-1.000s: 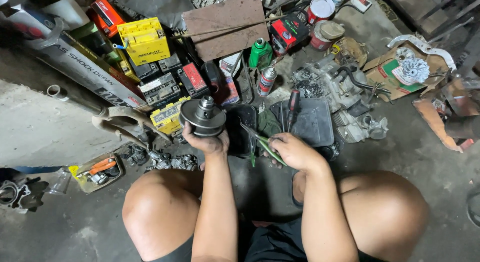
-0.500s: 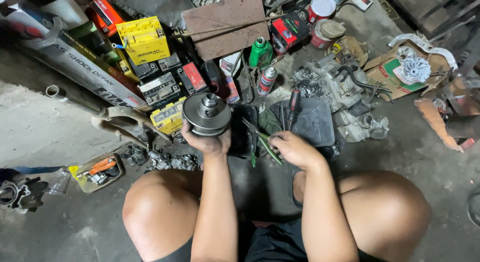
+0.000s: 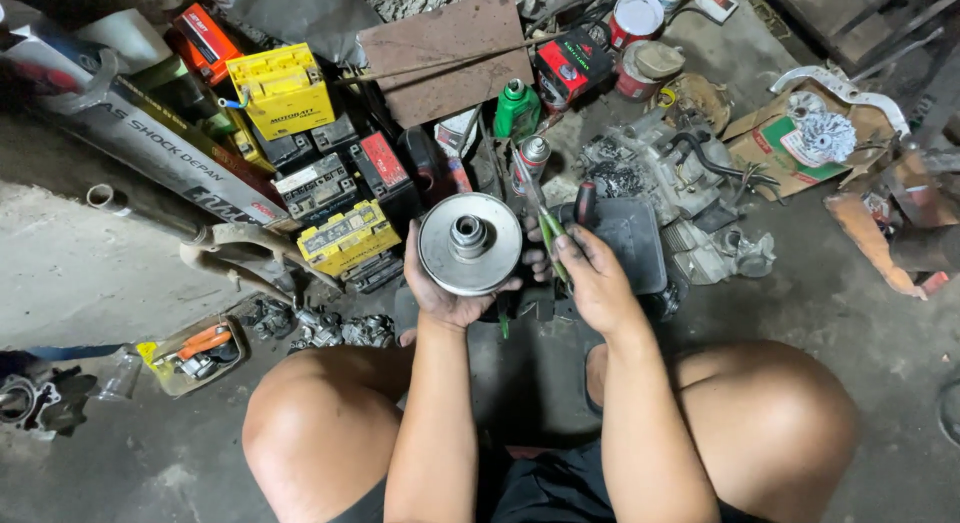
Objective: Cleaning a motorcycle pulley component by scraping dirt from its grooves using a small tool.
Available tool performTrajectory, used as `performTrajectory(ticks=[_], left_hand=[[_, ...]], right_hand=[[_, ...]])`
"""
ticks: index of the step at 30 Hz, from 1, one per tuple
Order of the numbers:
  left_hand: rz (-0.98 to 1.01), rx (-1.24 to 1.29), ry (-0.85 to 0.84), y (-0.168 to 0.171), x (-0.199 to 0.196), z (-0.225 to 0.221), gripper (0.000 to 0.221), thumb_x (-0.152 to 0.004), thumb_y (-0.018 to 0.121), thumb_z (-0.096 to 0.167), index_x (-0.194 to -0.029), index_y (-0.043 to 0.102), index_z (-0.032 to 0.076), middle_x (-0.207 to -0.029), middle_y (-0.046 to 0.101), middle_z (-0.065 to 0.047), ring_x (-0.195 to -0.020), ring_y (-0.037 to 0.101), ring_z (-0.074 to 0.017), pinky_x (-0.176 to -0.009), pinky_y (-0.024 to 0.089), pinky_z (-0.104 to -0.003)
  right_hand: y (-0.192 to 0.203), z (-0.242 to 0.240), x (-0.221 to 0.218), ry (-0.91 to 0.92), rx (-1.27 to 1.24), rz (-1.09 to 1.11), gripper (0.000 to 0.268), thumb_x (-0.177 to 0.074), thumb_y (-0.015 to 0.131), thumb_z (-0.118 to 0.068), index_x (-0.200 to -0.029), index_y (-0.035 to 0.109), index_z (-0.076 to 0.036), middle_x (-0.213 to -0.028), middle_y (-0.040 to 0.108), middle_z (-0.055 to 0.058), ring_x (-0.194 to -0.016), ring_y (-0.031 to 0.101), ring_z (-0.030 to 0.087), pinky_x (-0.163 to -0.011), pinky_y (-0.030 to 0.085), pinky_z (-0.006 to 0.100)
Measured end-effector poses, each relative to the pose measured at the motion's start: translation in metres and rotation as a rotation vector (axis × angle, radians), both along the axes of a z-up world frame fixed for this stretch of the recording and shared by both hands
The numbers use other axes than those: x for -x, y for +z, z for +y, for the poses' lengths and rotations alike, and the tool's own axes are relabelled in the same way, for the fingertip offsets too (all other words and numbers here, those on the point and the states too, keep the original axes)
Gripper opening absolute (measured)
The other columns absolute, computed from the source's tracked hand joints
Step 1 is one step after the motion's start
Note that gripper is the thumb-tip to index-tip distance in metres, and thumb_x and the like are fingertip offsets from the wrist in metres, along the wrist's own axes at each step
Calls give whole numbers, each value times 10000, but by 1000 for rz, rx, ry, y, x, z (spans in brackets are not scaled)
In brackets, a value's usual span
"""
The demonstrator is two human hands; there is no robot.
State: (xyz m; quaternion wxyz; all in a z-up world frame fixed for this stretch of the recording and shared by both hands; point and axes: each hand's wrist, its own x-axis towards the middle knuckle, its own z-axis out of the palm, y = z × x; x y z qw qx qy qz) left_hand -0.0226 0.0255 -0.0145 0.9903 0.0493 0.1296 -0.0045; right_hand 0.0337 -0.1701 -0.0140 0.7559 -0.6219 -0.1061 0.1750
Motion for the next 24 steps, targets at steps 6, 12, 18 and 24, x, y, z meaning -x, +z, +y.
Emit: performTrajectory(ticks=[6, 12, 18, 24], left_hand=[[14, -22, -50, -16, 2, 10, 863, -833, 497, 784, -1323, 595, 80, -1191, 656, -276, -959, 683, -523, -698, 584, -696], [39, -69, -90, -29, 2, 21, 850, -844, 502, 769, -1317, 605, 70, -1187, 661, -279, -972, 684, -515, -731, 575, -685], [58, -100, -159, -44, 3, 20, 837, -855, 506, 753, -1312, 615, 61, -1184, 666, -283, -985, 685, -507, -763, 566, -674], [68, -124, -194, -57, 0, 37, 824, -866, 511, 738, -1306, 624, 51, -1180, 671, -286, -998, 686, -499, -795, 557, -664]], right_hand=[[76, -16, 21, 210, 15, -85, 223, -1038, 560, -112, -874, 619, 28, -743, 551, 74, -810, 601, 182, -755, 619, 428], [98, -41, 23, 391, 247, -206, 251, -982, 615, -81, -763, 676, 24, -673, 660, 109, -726, 623, 181, -683, 577, 397], [114, -49, 29, 413, 516, -396, 217, -927, 673, -152, -733, 719, -66, -620, 731, 94, -644, 751, 210, -633, 615, 376], [134, -48, 32, 411, 557, -483, 211, -902, 703, -151, -729, 668, -36, -701, 710, 170, -690, 741, 306, -664, 600, 410]])
